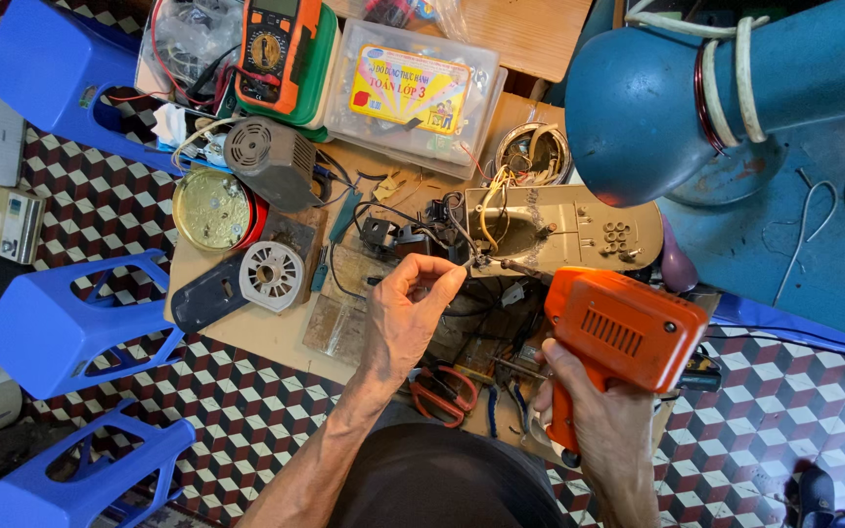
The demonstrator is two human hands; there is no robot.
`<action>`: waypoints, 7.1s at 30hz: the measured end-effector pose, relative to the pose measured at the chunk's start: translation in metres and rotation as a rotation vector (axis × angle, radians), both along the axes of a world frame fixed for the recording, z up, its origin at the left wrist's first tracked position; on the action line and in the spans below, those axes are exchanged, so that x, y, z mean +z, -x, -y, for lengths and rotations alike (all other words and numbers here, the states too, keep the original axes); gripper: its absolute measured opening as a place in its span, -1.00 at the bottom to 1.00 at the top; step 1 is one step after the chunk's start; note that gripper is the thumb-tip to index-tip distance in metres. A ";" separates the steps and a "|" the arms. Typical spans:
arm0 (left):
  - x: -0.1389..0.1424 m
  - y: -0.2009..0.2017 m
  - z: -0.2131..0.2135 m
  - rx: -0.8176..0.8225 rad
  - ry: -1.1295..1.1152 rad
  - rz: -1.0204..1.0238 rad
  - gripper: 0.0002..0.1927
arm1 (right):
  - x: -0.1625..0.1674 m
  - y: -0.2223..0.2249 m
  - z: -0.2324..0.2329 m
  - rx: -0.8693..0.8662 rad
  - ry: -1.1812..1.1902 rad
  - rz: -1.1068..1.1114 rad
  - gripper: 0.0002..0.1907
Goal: The person repairs an electronic device on a cluttered workbench, holding its wires and components steady with one hand while heating the connection with an orange hot-air gun, then switches to a soldering iron to solder the wire joints, repositioning the wires and device as they work.
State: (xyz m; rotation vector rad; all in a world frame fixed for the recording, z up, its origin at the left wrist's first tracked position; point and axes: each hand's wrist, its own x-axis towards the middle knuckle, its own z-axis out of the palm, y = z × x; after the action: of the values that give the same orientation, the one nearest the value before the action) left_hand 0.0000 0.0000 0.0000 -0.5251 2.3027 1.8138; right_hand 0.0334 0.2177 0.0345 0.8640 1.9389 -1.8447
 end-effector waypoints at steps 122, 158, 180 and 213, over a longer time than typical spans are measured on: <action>-0.051 0.011 0.001 0.076 -0.588 0.141 -0.78 | -0.022 -0.056 0.080 -0.323 -0.047 -0.137 -0.82; -0.046 0.028 0.015 0.008 -0.587 0.354 -0.75 | -0.018 -0.047 0.084 0.235 -0.998 -0.744 -0.51; -0.045 0.023 0.012 -0.010 -0.529 0.261 -0.73 | -0.057 -0.083 0.074 0.165 -0.673 -0.493 -0.58; -0.044 0.033 0.016 -0.036 -0.535 0.342 -0.75 | -0.067 -0.083 0.059 0.345 -0.982 -0.607 -0.50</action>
State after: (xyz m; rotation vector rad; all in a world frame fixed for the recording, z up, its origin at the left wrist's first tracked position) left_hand -0.0330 -0.0165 -0.0443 -0.6322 1.5183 2.0231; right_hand 0.1160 0.1588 -0.0321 0.1013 3.1953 -0.9333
